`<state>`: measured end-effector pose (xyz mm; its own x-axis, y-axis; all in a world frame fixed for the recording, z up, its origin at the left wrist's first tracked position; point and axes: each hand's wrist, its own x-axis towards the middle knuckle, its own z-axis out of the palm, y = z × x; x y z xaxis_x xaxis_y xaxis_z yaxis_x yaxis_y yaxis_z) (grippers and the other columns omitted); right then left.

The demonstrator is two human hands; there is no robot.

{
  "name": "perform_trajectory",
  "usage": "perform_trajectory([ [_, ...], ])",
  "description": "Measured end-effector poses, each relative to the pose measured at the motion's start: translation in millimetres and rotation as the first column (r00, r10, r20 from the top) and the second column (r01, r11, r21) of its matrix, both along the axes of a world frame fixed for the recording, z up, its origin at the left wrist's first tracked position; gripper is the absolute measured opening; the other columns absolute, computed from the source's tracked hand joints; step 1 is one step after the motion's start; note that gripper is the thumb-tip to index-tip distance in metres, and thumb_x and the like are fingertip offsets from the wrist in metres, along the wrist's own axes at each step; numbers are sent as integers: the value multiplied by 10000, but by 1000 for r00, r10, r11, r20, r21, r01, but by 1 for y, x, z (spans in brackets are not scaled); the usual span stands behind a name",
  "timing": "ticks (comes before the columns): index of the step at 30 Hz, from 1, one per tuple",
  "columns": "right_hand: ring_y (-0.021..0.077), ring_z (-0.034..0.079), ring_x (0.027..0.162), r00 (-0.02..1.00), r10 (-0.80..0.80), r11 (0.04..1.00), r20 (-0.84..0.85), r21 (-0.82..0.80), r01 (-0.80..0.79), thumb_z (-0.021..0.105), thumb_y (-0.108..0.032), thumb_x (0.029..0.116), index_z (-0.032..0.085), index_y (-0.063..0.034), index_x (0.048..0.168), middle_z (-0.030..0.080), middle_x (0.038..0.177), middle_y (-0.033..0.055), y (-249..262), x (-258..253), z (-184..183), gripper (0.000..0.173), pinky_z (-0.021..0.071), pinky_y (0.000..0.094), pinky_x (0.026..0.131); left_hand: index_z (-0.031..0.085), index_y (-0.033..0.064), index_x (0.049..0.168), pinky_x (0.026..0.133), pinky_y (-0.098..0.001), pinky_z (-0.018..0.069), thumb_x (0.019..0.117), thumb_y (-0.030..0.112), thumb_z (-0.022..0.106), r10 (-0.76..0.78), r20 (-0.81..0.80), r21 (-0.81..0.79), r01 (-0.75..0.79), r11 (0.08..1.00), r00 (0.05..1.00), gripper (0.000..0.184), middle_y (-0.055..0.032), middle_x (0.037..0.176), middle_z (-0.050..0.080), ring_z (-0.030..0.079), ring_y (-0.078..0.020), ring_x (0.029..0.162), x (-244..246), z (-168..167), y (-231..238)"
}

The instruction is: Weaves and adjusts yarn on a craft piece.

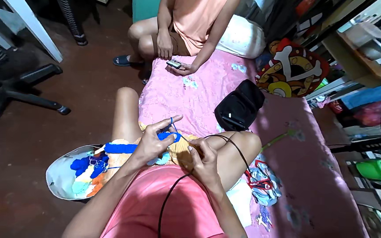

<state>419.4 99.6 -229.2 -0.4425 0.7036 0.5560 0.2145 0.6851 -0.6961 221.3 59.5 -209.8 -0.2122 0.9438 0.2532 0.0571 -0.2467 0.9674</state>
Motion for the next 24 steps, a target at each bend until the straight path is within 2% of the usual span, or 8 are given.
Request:
perform_trajectory([
  [5, 98, 689, 808, 999, 8, 993, 49, 118, -14, 593, -16, 917, 710, 44, 983, 717, 912, 120, 3, 2, -1, 147, 575, 210, 724, 649, 62, 1339, 700, -186, 557, 821, -1, 641, -89, 141, -48, 96, 994, 986, 522, 66, 786, 673, 633, -23, 702, -6, -3, 3],
  [7, 74, 679, 838, 997, 70, 997, -17, -38, -70, 595, 5, 910, 701, 65, 993, 711, 931, 113, 2, 4, -1, 147, 570, 196, 766, 666, 66, 1319, 711, -191, 561, 815, -5, 640, -107, 165, -59, 118, 991, 980, 509, 67, 790, 678, 640, -25, 714, -7, -4, 2],
  [10, 41, 669, 854, 978, 114, 918, -173, -358, -170, 603, 67, 889, 669, 78, 1018, 710, 961, 77, -1, 5, 3, 145, 573, 193, 781, 683, 75, 1296, 716, -192, 564, 820, 7, 645, -121, 154, -48, 129, 990, 981, 482, 73, 817, 677, 644, -24, 738, -6, -6, 2],
  [15, 9, 601, 728, 964, 118, 784, -237, -573, -237, 598, 57, 899, 642, 33, 1033, 680, 930, 23, 0, 8, 12, 143, 509, 168, 638, 685, 70, 1285, 729, -182, 568, 832, 9, 658, -97, 93, -32, 100, 994, 991, 458, 85, 856, 690, 653, -8, 761, -4, -6, 3],
  [16, 10, 606, 737, 965, 117, 783, -235, -575, -235, 599, 59, 899, 644, 34, 1030, 682, 933, 24, 0, 9, 12, 141, 513, 169, 648, 688, 75, 1283, 731, -182, 568, 831, 11, 660, -94, 82, -35, 97, 995, 992, 457, 86, 860, 694, 654, -5, 765, -4, -7, 3],
  [19, 42, 668, 846, 983, 108, 884, -149, -438, -163, 603, 61, 894, 665, 58, 1029, 707, 958, 64, -1, 10, 6, 149, 571, 196, 774, 691, 83, 1286, 722, -184, 565, 831, 17, 660, -105, 75, -56, 109, 992, 992, 461, 74, 850, 699, 655, -14, 758, -5, -7, 2],
  [22, 59, 673, 847, 998, 58, 986, 7, -154, -56, 600, 11, 909, 702, 58, 1011, 710, 935, 99, -2, 11, 1, 152, 566, 191, 773, 682, 70, 1297, 709, -189, 563, 826, 3, 651, -120, 148, -68, 131, 989, 982, 477, 60, 818, 686, 646, -32, 724, -5, -8, 3],
  [24, 76, 678, 839, 998, 29, 1000, 52, -9, -28, 596, -2, 908, 708, 45, 989, 710, 920, 109, -1, 11, -1, 146, 565, 193, 753, 679, 63, 1301, 702, -191, 561, 819, -10, 644, -127, 213, -85, 148, 985, 969, 488, 49, 808, 682, 640, -39, 713, -5, -7, 3],
])
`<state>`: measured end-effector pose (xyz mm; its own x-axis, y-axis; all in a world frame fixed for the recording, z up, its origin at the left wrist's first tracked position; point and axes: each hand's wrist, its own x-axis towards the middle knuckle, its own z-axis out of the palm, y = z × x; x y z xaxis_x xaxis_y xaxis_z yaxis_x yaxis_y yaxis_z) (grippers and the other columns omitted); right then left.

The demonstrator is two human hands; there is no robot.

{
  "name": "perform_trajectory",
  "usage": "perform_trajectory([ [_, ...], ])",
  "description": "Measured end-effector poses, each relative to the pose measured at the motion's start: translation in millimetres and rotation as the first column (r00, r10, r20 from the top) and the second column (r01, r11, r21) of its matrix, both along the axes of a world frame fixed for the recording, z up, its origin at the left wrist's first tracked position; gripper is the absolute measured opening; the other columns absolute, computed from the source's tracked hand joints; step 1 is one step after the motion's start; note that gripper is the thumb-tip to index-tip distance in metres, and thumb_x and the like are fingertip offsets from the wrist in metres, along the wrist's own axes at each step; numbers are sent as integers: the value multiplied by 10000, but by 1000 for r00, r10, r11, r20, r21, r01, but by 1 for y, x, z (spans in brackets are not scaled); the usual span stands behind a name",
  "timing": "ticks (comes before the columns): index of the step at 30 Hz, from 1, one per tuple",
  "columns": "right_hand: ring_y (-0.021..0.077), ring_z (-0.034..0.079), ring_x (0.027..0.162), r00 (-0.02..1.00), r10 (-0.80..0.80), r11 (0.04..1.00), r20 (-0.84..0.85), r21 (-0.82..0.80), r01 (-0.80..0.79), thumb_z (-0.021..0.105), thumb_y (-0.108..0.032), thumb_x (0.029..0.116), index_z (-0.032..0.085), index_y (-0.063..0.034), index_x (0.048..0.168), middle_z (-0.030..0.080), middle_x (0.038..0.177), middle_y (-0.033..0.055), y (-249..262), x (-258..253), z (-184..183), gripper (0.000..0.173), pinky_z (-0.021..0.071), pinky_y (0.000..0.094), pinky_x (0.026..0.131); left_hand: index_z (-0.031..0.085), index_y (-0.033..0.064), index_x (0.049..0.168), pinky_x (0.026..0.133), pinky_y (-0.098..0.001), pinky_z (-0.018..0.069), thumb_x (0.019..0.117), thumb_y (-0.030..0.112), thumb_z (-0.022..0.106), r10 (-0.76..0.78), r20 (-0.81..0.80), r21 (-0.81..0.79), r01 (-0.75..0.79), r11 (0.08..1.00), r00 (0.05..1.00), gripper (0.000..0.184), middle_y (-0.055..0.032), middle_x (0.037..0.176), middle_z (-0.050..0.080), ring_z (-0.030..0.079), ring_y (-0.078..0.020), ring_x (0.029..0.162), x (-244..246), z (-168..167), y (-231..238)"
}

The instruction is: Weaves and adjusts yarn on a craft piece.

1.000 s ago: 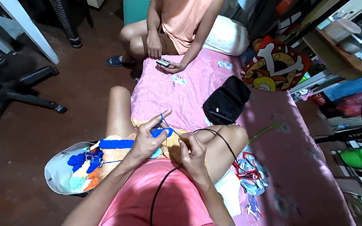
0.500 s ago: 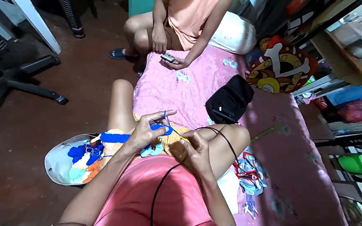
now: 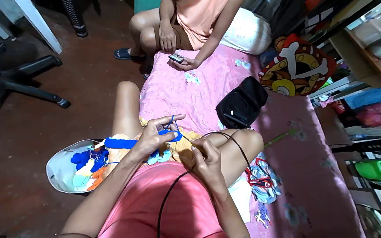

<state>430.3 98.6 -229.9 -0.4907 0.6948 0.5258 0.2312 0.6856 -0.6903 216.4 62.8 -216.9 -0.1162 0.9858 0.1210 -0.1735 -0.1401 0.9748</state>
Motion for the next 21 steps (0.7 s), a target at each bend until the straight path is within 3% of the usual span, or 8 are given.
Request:
perform_trajectory([
  [5, 76, 675, 840, 999, 38, 999, -20, 33, -38, 591, -2, 917, 700, 50, 979, 705, 921, 113, 2, 2, 0, 135, 562, 187, 756, 690, 75, 1287, 594, -171, 528, 800, 4, 626, -47, 161, -46, 56, 997, 986, 497, 25, 750, 664, 613, -39, 631, -1, -6, 2],
  [11, 46, 661, 876, 982, 92, 974, -167, -191, -124, 609, 41, 894, 692, 75, 989, 698, 944, 92, 3, 5, -5, 131, 563, 180, 801, 681, 82, 1286, 484, -128, 431, 802, -20, 612, -65, 337, -87, 100, 991, 939, 500, 17, 727, 656, 549, -6, 548, 4, -11, 2],
  [13, 44, 665, 880, 969, 93, 947, -228, -281, -157, 617, 61, 882, 689, 70, 995, 702, 951, 73, 2, 5, -4, 134, 570, 191, 805, 674, 81, 1295, 518, -137, 459, 808, -9, 613, -57, 291, -71, 82, 994, 955, 499, 24, 737, 662, 568, -9, 576, 5, -11, 1],
  [15, 31, 663, 869, 948, 88, 860, -306, -456, -227, 622, 78, 878, 675, 40, 1012, 709, 968, 36, 1, 6, 4, 150, 568, 195, 795, 660, 82, 1318, 640, -179, 550, 820, -1, 620, -41, 175, -29, 47, 998, 984, 506, 44, 772, 673, 636, -34, 673, 6, -8, -1],
  [16, 12, 638, 814, 940, 80, 812, -332, -525, -254, 620, 82, 872, 664, 29, 1018, 700, 957, 22, 1, 6, 8, 162, 545, 176, 731, 656, 87, 1325, 681, -192, 564, 823, -2, 623, -27, 131, -13, 29, 999, 991, 512, 56, 784, 670, 647, -39, 707, 7, -6, -1],
  [18, -12, 587, 703, 936, 65, 763, -346, -588, -270, 618, 85, 867, 650, 23, 1022, 685, 929, 9, 1, 6, 11, 169, 494, 147, 612, 648, 91, 1339, 699, -192, 562, 822, -1, 625, -6, 92, 0, 6, 1000, 996, 526, 68, 796, 666, 647, -38, 728, 10, -6, -2],
  [21, -26, 546, 639, 936, 56, 750, -349, -603, -270, 617, 81, 875, 645, 22, 1032, 679, 916, 10, 1, 6, 10, 170, 456, 134, 554, 636, 84, 1353, 687, -179, 554, 823, -3, 629, 2, 102, -6, -1, 1000, 995, 536, 70, 794, 678, 649, -31, 721, 11, -7, -1],
])
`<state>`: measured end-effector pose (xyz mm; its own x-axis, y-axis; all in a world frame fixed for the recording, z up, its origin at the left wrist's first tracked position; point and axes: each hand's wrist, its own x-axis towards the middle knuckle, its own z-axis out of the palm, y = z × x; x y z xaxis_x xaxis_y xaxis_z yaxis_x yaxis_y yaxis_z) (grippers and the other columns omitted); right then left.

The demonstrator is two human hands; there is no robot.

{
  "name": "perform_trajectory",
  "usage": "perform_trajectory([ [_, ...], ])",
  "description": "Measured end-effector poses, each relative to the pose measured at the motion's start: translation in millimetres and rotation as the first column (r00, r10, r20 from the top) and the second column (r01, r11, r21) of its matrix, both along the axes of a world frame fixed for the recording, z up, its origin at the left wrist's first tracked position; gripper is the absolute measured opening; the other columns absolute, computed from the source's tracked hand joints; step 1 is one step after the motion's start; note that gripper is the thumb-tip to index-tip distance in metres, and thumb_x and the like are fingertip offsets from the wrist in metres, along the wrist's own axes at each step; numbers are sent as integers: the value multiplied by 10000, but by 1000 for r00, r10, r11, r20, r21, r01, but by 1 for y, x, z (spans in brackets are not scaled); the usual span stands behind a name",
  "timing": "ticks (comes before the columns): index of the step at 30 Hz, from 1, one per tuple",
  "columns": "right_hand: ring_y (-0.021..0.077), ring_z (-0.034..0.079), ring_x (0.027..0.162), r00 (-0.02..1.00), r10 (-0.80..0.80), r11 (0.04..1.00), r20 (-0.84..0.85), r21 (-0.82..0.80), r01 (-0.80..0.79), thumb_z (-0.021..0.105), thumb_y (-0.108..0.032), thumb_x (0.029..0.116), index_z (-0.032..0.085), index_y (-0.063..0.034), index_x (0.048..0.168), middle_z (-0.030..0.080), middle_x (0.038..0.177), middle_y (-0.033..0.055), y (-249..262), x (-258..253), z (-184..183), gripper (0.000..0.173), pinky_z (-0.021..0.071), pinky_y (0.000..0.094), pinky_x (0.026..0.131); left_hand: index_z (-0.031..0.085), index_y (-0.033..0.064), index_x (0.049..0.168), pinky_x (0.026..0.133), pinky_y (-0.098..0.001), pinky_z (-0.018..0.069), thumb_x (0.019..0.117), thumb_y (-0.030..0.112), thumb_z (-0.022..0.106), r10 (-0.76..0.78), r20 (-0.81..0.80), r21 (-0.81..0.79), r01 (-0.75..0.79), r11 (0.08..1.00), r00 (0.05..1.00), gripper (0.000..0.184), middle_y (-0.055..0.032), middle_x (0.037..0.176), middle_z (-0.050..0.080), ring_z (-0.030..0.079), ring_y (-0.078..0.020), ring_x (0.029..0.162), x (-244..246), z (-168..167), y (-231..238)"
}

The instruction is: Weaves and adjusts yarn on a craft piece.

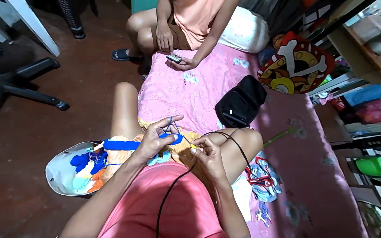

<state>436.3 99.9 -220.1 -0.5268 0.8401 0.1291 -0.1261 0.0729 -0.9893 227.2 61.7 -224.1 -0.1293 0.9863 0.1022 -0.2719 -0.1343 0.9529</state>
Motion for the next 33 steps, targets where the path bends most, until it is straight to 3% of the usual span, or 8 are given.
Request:
perform_trajectory([
  [3, -26, 487, 550, 981, 86, 975, -174, -190, -119, 628, 50, 889, 642, -2, 1051, 684, 870, 29, 1, 1, -2, 171, 392, 140, 489, 641, 76, 1349, 679, -183, 557, 828, -4, 637, 17, 21, -21, -16, 1000, 1000, 528, 61, 790, 680, 649, -36, 714, 4, 2, -1],
  [7, 18, 527, 516, 883, 140, 842, -448, -415, -344, 641, -4, 925, 637, -32, 1080, 681, 829, 72, 5, -4, -6, 157, 422, 158, 460, 634, 68, 1355, 682, -192, 558, 835, -19, 628, 106, 81, 16, -108, 994, 991, 528, 59, 810, 678, 649, -41, 722, 18, -1, -1],
  [14, 31, 547, 527, 885, 122, 833, -449, -439, -337, 609, 7, 940, 592, 3, 1219, 683, 848, 75, 8, -13, -3, 280, 434, 161, 461, 600, 40, 1384, 719, -244, 591, 823, -34, 637, 154, 153, 31, -161, 987, 976, 567, 24, 820, 686, 679, -87, 743, 23, -6, 2],
  [18, -5, 503, 536, 938, 140, 913, -316, -327, -246, 580, 11, 950, 579, 37, 1304, 672, 851, 39, 9, -14, 1, 355, 401, 142, 468, 583, 22, 1392, 632, -201, 556, 820, -26, 629, 143, 138, 3, -145, 989, 980, 576, 21, 846, 677, 650, -71, 697, 23, -2, 1],
  [21, -23, 504, 615, 993, 77, 987, -93, -133, -89, 570, 14, 939, 637, 58, 1246, 698, 1000, 46, 8, -14, 4, 317, 403, 144, 514, 564, 21, 1413, 563, -164, 506, 834, 3, 636, 153, 77, -11, -153, 988, 985, 584, 19, 878, 689, 618, -42, 654, 23, 3, 0],
  [26, 104, 675, 1026, 997, -28, 992, 68, 123, 19, 554, 67, 916, 667, 102, 1168, 707, 1152, 136, 6, -16, 7, 278, 556, 256, 930, 572, 29, 1413, 532, -151, 485, 869, 18, 655, 212, 2, 9, -212, 977, 977, 550, 19, 879, 699, 608, -30, 635, 24, 4, -2],
  [30, 105, 690, 967, 962, -206, 896, 179, 429, 112, 574, 28, 923, 727, 42, 1100, 728, 1044, 108, 3, -21, -2, 234, 575, 257, 869, 593, 19, 1391, 708, -175, 538, 844, -8, 637, 264, -140, 77, -255, 964, 954, 549, 49, 903, 690, 638, -27, 781, 25, 0, -1],
  [33, 46, 659, 849, 984, -149, 964, 93, 234, 124, 588, 60, 907, 685, 64, 1078, 711, 994, 81, 0, -26, 3, 196, 557, 189, 762, 555, 8, 1424, 725, -194, 553, 836, -46, 632, 207, -54, 10, -207, 978, 977, 595, 39, 871, 688, 645, -43, 757, 28, 0, -1],
])
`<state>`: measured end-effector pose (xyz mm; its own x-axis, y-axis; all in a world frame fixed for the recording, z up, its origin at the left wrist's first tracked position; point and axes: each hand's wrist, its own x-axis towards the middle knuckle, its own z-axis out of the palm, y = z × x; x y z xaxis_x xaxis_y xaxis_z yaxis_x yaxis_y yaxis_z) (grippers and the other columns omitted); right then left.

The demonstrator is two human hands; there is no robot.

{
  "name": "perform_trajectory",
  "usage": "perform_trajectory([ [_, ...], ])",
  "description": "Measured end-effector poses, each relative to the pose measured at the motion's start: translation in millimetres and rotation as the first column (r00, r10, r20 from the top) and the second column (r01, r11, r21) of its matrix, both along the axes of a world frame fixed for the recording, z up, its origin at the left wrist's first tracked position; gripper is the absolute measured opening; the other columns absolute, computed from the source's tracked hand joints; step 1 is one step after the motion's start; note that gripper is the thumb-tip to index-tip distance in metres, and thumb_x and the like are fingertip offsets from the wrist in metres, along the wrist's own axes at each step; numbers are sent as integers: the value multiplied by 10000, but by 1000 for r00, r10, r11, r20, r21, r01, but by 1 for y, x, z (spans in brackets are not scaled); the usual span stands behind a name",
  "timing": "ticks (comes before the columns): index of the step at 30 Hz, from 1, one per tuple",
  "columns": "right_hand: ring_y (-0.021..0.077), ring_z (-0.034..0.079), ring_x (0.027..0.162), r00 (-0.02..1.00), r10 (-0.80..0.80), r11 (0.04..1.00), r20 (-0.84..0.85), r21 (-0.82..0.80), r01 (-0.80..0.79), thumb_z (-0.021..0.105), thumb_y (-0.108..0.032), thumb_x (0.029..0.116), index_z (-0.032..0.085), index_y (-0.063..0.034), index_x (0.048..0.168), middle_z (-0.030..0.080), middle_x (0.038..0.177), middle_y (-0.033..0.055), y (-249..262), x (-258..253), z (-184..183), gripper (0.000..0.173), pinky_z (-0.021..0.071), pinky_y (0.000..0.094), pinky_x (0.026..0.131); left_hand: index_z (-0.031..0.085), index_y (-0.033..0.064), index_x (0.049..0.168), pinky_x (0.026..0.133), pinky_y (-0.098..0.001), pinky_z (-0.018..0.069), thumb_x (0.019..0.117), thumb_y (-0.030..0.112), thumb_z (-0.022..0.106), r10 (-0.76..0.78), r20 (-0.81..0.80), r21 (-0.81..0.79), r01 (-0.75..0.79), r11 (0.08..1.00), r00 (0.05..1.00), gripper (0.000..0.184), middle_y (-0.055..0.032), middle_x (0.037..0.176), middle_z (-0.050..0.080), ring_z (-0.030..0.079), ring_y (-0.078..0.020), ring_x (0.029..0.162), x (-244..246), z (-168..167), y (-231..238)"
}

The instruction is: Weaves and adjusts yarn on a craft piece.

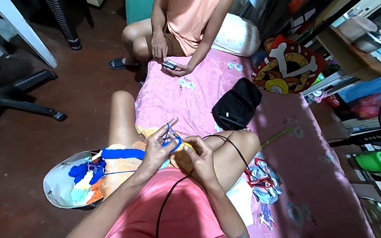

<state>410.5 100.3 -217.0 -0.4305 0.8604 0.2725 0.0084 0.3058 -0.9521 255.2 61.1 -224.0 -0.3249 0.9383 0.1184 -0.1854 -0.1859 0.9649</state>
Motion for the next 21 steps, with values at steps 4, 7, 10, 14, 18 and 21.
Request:
perform_trajectory([
  [4, 3, 479, 530, 982, 49, 924, -181, -365, -113, 594, 71, 891, 610, 39, 1074, 655, 842, 44, 6, -1, 7, 187, 379, 154, 459, 509, 8, 1470, 673, -213, 572, 822, -73, 642, -31, 170, -53, 41, 998, 985, 666, 10, 801, 691, 656, -68, 680, 3, -2, 3],
  [7, 35, 608, 731, 996, 76, 976, 50, -206, -64, 605, 41, 897, 649, 27, 1040, 667, 904, 36, 8, 3, 6, 151, 518, 185, 657, 540, 16, 1448, 735, -181, 550, 852, -8, 634, 16, -123, -12, -17, 1000, 992, 604, 13, 911, 698, 647, -27, 766, 2, -12, 2],
  [10, 38, 612, 734, 991, 90, 976, 98, -208, -67, 596, 25, 911, 643, 27, 1065, 669, 898, 32, 9, 1, 8, 161, 518, 193, 653, 634, 0, 1363, 659, -200, 527, 904, 70, 579, 183, -499, 196, -95, 976, 847, 467, -61, 902, 718, 624, -41, 707, 6, -28, 1],
  [14, 21, 535, 493, 862, 150, 767, -485, -493, -411, 582, 50, 909, 528, 11, 1205, 695, 802, 55, 17, -3, -8, 303, 416, 159, 434, 598, -78, 1349, 727, -162, 540, 889, 7, 588, 171, -297, 257, -94, 962, 940, 468, -37, 951, 718, 640, -3, 788, 8, -24, 1],
  [18, 5, 646, 769, 954, 52, 976, -297, -189, -112, 623, 50, 881, 581, 40, 1176, 712, 974, 36, 4, -5, -18, 298, 533, 156, 673, 589, -39, 1372, 703, -150, 533, 815, -37, 590, 128, -72, 166, -115, 979, 989, 557, 69, 882, 696, 632, 11, 763, 3, -5, 1],
  [21, 54, 679, 912, 994, -106, 950, -21, 292, 107, 610, 10, 913, 664, 83, 1045, 712, 986, 102, -1, -2, -23, 160, 571, 199, 834, 609, -10, 1365, 696, -152, 529, 812, -31, 579, 100, -84, 138, -88, 986, 991, 555, 82, 854, 680, 621, 10, 747, -1, -2, 1],
])
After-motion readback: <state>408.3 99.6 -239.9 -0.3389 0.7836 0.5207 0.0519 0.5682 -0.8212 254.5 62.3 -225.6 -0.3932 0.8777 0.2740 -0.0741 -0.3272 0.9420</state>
